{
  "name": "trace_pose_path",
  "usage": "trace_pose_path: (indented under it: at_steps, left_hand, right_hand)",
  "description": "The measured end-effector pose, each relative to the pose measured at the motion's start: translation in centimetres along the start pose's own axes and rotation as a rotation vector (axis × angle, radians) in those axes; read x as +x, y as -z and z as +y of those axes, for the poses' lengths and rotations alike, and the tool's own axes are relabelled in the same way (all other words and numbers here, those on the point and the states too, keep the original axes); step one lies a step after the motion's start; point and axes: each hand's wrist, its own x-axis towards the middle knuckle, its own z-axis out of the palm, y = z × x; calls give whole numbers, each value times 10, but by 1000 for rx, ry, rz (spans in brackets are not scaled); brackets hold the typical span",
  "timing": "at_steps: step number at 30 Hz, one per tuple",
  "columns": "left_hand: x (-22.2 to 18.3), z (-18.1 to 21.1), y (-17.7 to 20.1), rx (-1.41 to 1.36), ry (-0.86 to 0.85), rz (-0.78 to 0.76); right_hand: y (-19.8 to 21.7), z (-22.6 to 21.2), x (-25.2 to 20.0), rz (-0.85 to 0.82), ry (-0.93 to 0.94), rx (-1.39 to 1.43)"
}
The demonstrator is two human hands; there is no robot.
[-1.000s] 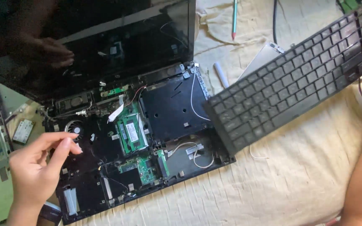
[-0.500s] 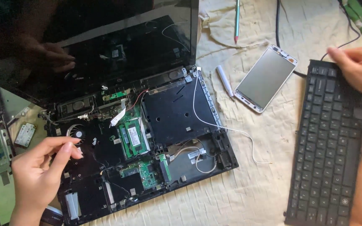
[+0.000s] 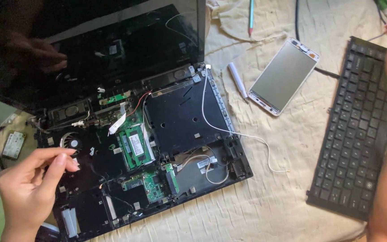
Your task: Installing a keyboard into a laptop and adjusting internal wiring using a small tool.
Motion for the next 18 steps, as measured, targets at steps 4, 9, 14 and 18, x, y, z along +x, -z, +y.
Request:
trace_pose_path:
  at_steps: [4, 9, 14, 18]
  left_hand:
    - [2, 2, 1, -4, -5, -5]
    - [6, 5, 1, 4, -11, -32]
    - [6, 5, 0, -21, 5, -14]
    - [5, -2, 1, -17, -14, -32]
  right_hand:
    - [17, -177, 1, -56, 212, 62]
    - [-5, -323, 0, -290, 675, 118]
    - [-4, -297, -6, -411, 647, 45]
    - [-2, -298, -6, -378, 639, 52]
